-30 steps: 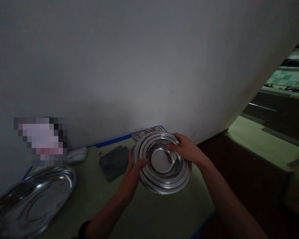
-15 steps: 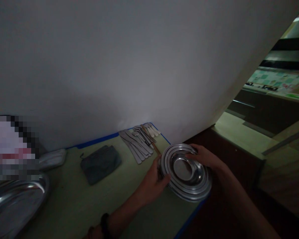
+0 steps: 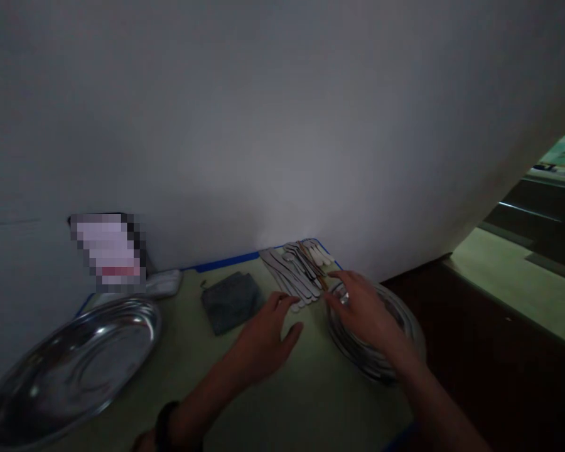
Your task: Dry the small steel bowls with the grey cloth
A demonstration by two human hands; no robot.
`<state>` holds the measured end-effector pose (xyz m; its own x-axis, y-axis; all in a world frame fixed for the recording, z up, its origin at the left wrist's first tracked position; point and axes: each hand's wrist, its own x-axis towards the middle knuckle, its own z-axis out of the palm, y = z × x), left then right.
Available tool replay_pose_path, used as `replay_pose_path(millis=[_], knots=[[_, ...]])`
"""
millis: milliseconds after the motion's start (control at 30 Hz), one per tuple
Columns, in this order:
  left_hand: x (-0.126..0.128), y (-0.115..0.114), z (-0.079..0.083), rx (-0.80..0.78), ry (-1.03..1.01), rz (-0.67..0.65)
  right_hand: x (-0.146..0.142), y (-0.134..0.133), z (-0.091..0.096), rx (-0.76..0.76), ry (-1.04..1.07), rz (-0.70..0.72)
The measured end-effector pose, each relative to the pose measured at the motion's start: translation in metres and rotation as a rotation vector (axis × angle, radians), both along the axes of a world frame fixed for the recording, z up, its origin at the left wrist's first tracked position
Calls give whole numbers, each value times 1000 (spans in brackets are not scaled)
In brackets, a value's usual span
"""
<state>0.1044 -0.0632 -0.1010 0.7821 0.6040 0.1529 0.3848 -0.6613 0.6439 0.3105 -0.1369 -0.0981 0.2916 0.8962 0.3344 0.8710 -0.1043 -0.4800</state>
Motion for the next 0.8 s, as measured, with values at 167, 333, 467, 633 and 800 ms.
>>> replay_pose_path(millis=[167, 333, 467, 633, 800], knots=[[-77, 38, 34, 204, 161, 243, -99, 51, 4, -58, 21, 265], [-148, 56, 43, 337, 465, 537, -160, 103, -41, -47, -36, 360], [-177, 59, 40, 219, 603, 603, -183, 117, -82, -70, -102, 315], [-172, 59, 36, 135, 661, 476, -185, 115, -92, -79, -176, 316], [-158, 48, 46, 162, 848, 459, -184, 114, -91, -70, -208, 324]])
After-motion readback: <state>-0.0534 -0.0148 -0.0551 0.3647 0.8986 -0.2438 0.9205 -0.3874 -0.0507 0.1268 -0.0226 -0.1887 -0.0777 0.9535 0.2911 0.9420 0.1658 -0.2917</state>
